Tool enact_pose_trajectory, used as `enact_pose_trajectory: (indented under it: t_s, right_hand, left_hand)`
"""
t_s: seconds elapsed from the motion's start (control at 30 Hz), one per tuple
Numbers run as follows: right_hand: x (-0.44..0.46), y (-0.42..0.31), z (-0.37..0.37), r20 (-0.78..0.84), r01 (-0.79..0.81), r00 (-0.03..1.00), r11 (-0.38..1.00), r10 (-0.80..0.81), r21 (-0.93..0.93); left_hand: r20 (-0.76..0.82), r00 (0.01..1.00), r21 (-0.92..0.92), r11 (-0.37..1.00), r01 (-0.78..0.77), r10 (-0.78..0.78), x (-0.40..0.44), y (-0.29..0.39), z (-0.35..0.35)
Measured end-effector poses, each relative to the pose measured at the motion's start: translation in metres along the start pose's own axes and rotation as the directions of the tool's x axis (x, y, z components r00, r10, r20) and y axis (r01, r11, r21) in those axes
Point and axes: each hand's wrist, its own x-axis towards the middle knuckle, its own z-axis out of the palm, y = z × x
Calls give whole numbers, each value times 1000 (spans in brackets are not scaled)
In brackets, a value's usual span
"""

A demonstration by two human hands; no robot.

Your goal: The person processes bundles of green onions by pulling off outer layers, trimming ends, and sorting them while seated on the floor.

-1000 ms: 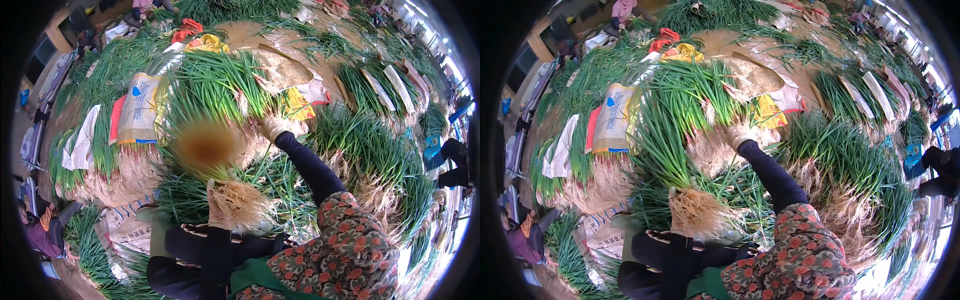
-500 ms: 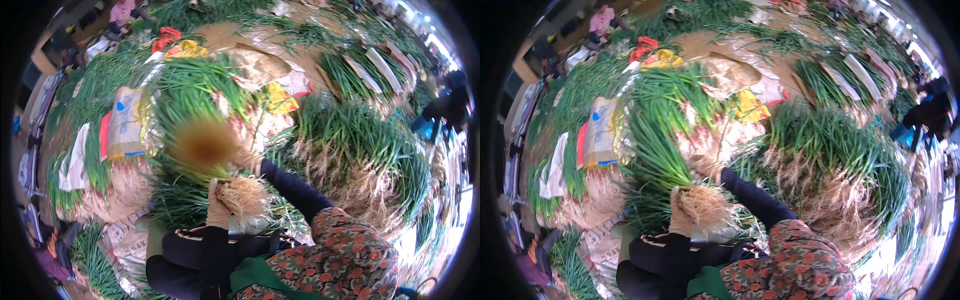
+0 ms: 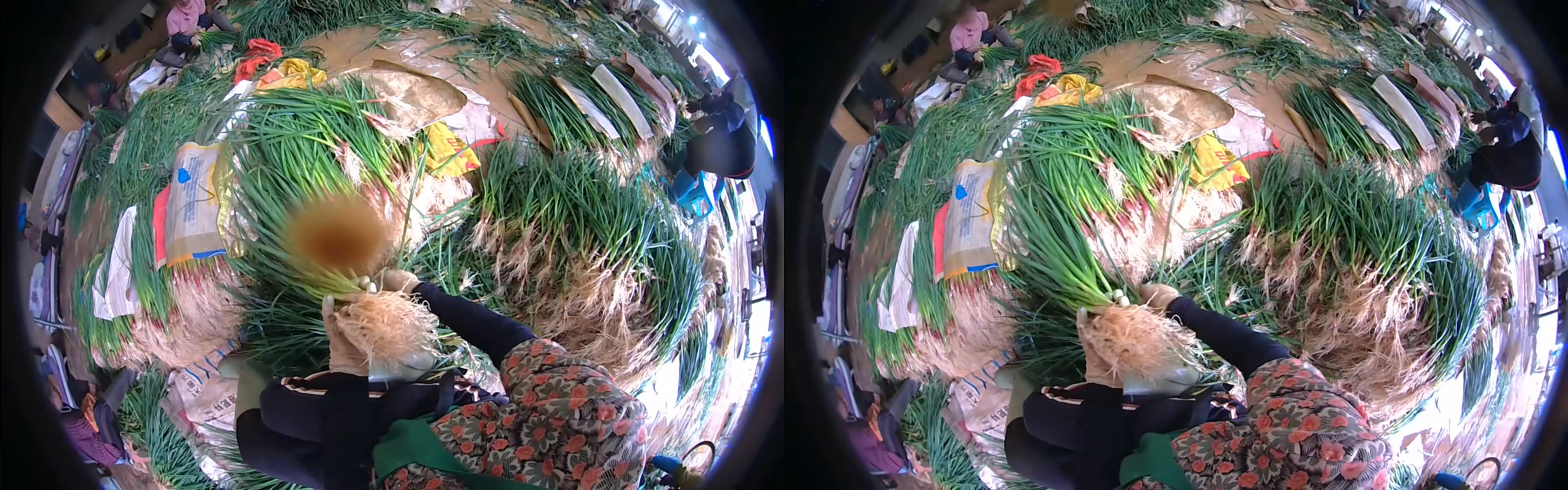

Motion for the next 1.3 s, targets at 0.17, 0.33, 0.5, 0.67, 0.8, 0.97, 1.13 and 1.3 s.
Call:
enact_pose_trajectory:
  t_s: [0.17,0.33,0.5,0.67,0.8,0.97,1.13,1.3]
  right_hand:
    - [-47,-31,-97,-457,192,863,976,-216,-100]
    - [-22,-14,-157,-746,1,666,1000,11,16]
    - [-50,-1,-132,-489,235,865,770,112,593]
    - [-95,-3,-97,-157,187,982,627,-103,756]
    - [-80,7,-32,-168,466,828,490,-534,737]
    - [-89,-29,-43,-223,276,959,411,-173,869]
    - [-133,17,-117,-744,673,605,316,284,668]
    - [-276,164,-185,-846,278,264,803,463,526]
  left_hand:
    - [109,993,-154,988,-26,43,7,8,-1]
    - [-28,1000,-77,997,8,-11,10,5,-14]
    - [-68,997,-1,999,-39,38,5,7,-6]
    - [-53,993,-45,994,101,-104,11,5,-7]
    - [-195,979,-15,998,61,-63,11,-1,-9]
    - [-153,986,105,993,-46,62,0,7,5]
    - [231,889,819,414,-397,395,-18,-16,-32]
    - [-63,998,29,999,-15,17,11,-4,-19]
